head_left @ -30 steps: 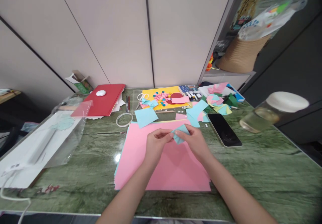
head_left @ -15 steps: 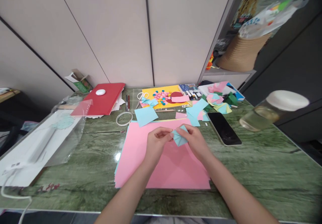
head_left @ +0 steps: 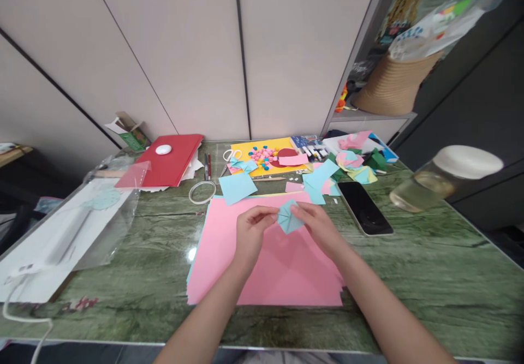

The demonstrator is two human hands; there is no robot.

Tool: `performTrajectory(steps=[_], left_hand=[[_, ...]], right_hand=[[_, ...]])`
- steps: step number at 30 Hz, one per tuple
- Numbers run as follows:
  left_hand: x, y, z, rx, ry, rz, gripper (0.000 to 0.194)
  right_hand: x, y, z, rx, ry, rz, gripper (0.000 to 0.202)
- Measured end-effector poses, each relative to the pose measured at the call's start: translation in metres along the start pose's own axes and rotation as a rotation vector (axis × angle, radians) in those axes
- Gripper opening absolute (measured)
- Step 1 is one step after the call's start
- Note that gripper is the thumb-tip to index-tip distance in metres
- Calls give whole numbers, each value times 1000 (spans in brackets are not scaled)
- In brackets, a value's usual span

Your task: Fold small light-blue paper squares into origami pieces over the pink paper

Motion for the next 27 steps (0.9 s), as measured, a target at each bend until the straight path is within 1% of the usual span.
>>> performTrajectory(steps=[2,4,10,14,21,24,26,27], left_hand=[[0,0,1,-3,-4,-7,10],[0,1,1,-1,-1,-21,10],[0,3,2,18,11,-47,11],[1,4,2,49,18,-36,10],[2,0,-3,71,41,-18,8],[3,-1,-4,59,39,9,16],[4,1,-2,60,40,62,24],[5,2,-1,62,49,95,25]], right_hand=[[-1,1,1,-28,37,8,22],[-1,1,1,-58,22,14,19],[-1,-2,2,-120,-40,2,19],[-1,0,2,-163,-73,-16,21],[0,4,3,-206,-56,-19,23],[0,4,4,-239,-47,-19,23],[0,3,4,-269,-48,-17,24],[0,3,4,-283,-49,-15,24]])
Point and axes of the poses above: each hand's wrist, its own x-axis towards the middle knuckle, its own z-axis out of the back of the hand, y = z × x, the point moved 1 cm from there along x, towards the middle knuckle, and after that the axes turned 8 degrees about -x, right-handed, at the moved point
